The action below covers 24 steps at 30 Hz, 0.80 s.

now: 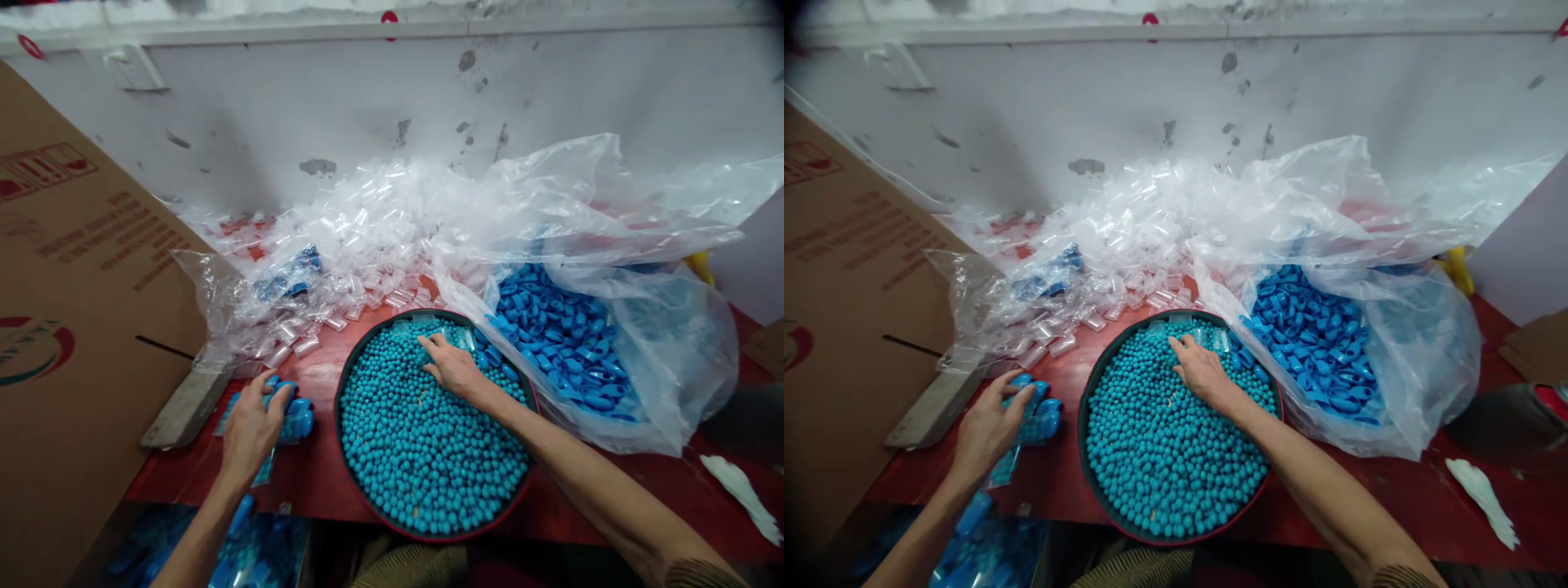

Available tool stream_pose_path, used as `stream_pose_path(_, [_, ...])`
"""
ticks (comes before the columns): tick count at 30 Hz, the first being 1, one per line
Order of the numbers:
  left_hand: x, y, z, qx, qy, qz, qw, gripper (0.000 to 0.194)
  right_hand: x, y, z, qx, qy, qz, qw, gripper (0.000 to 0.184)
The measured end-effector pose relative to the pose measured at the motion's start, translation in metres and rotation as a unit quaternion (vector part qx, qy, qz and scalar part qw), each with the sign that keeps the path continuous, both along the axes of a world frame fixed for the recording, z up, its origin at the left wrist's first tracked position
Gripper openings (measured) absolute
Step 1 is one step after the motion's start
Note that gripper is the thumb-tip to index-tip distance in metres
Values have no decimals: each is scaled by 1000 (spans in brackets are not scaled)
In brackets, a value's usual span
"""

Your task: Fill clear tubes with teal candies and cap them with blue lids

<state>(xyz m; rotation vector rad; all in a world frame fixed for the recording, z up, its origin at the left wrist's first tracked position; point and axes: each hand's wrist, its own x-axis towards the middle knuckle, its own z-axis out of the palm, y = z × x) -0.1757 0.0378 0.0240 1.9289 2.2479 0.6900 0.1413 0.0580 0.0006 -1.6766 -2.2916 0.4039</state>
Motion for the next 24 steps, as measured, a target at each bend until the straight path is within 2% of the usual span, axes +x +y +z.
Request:
stream_pose_path(3, [10, 3, -2, 103, 83, -2, 991, 42, 2, 13, -7, -22, -3, 22, 1000, 29])
stream_pose_path(4, [21, 3, -3, 126, 70, -27, 989, 40, 3, 13, -8, -22, 1, 21, 1000, 25])
stream_pose_path(6, [54, 2, -7, 109, -22, -113, 987, 36, 5, 9, -9, -14, 8, 13, 1000, 23])
stream_pose_path(8, [92, 2, -12, 21, -148, -190, 970, 38, 5, 2, -11, -10, 77, -14, 997, 21])
stream_pose_path(10, [130, 3, -16, -61, -238, -231, 941, 45, 2, -7, -13, -41, 220, -57, 973, 22])
stream_pose_path(12, [158, 4, -19, -146, -315, -276, 896, 43, -1, -18, -16, -110, 366, -88, 920, 25])
stream_pose_path(13, [168, 5, -20, -192, -353, -295, 867, 39, -2, -23, -16, -143, 409, -94, 896, 25])
stream_pose_path(14, [175, 4, -22, -236, -392, -307, 835, 35, -1, -28, -16, -165, 429, -92, 883, 24])
stream_pose_path(15, [179, 4, -23, -276, -425, -315, 803, 31, 1, -33, -14, -170, 427, -81, 885, 22])
stream_pose_path(17, [180, 1, -25, -333, -469, -319, 753, 28, 11, -41, -7, -138, 359, -42, 922, 16])
stream_pose_path(18, [179, -1, -27, -349, -477, -316, 742, 28, 18, -44, -2, -114, 298, -20, 947, 16])
stream_pose_path(20, [174, -3, -29, -358, -474, -303, 745, 28, 34, -46, 8, -65, 154, -1, 986, 19])
stream_pose_path(22, [169, -4, -30, -348, -473, -275, 761, 29, 48, -44, 15, -26, 4, -43, 999, 19])
stream_pose_path(24, [166, -4, -31, -352, -493, -258, 753, 30, 58, -39, 15, -6, -140, -119, 983, 17])
